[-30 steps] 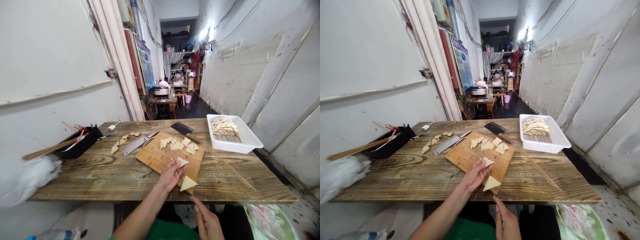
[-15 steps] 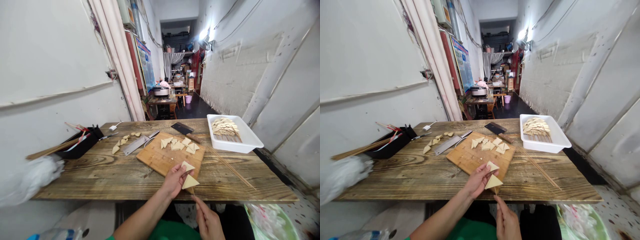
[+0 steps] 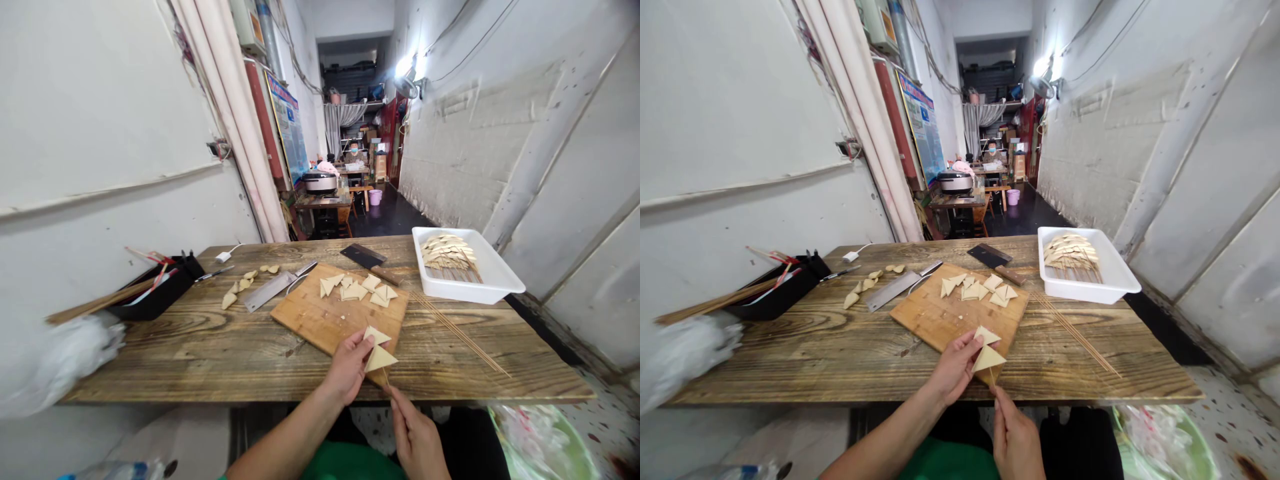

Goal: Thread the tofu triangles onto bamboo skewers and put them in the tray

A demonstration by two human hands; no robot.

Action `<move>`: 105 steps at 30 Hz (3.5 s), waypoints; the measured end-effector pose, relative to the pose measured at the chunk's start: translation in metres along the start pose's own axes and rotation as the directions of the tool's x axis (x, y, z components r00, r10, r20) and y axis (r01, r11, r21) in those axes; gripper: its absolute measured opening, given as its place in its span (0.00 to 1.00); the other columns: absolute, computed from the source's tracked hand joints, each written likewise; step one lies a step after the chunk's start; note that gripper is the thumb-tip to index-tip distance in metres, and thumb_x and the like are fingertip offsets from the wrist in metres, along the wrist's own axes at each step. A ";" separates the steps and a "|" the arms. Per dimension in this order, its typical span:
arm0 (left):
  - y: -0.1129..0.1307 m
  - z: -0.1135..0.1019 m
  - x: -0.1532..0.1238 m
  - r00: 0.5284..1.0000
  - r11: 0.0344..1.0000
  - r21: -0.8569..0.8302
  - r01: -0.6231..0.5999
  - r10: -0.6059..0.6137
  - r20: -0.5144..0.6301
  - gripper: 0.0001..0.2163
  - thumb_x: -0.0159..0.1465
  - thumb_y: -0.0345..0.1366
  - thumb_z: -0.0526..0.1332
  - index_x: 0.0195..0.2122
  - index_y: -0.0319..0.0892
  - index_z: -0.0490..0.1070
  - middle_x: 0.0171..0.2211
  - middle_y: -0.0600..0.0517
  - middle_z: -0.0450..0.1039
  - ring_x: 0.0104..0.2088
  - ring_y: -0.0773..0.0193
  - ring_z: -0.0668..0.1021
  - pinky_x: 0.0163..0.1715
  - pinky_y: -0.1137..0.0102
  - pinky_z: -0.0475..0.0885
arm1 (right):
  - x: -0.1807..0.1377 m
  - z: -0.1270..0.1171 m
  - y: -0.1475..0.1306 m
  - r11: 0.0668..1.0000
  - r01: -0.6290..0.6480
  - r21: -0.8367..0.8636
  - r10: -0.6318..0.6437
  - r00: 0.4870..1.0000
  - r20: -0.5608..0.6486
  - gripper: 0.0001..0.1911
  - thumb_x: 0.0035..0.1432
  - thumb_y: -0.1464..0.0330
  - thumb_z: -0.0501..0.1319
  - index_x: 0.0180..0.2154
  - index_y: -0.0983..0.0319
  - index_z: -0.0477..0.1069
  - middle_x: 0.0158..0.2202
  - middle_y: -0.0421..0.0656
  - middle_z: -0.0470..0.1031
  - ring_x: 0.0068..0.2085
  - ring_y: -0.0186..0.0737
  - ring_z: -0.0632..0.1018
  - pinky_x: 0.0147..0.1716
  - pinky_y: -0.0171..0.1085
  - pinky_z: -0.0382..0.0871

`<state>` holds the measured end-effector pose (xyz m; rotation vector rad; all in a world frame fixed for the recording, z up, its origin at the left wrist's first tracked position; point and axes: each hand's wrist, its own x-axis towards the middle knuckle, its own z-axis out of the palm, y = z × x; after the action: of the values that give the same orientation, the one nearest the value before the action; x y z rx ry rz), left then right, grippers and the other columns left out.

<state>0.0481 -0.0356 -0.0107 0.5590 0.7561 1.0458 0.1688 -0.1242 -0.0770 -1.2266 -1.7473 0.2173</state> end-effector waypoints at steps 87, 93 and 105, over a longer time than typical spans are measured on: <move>0.056 -0.045 0.054 0.987 1.000 0.007 0.026 -0.024 -0.157 0.06 0.56 0.22 0.59 0.35 0.32 0.70 0.33 0.45 0.74 0.33 0.65 0.77 0.36 0.70 0.75 | 0.003 0.003 -0.010 0.991 -0.115 0.068 0.105 0.986 0.133 0.18 0.64 0.65 0.46 0.46 0.65 0.70 0.38 0.50 0.78 0.37 0.39 0.80 0.36 0.30 0.74; 0.053 -0.049 0.055 0.992 0.999 0.013 0.037 -0.036 -0.118 0.07 0.56 0.22 0.59 0.36 0.31 0.70 0.34 0.43 0.75 0.34 0.63 0.77 0.37 0.70 0.75 | 0.002 0.002 -0.009 0.991 -0.115 0.064 0.106 0.985 0.134 0.19 0.64 0.65 0.45 0.46 0.66 0.70 0.38 0.51 0.78 0.37 0.38 0.80 0.35 0.30 0.75; 0.055 -0.040 0.050 0.987 0.997 0.055 0.052 -0.043 -0.152 0.07 0.56 0.22 0.60 0.36 0.32 0.71 0.32 0.44 0.74 0.30 0.66 0.77 0.31 0.73 0.75 | -0.001 0.002 -0.008 0.991 -0.113 0.068 0.104 0.985 0.135 0.18 0.64 0.67 0.46 0.45 0.68 0.70 0.38 0.53 0.78 0.38 0.39 0.80 0.38 0.31 0.74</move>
<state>0.0015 0.0346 -0.0099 0.5134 0.9318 1.0319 0.1624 -0.1280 -0.0732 -1.2780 -1.7689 0.4335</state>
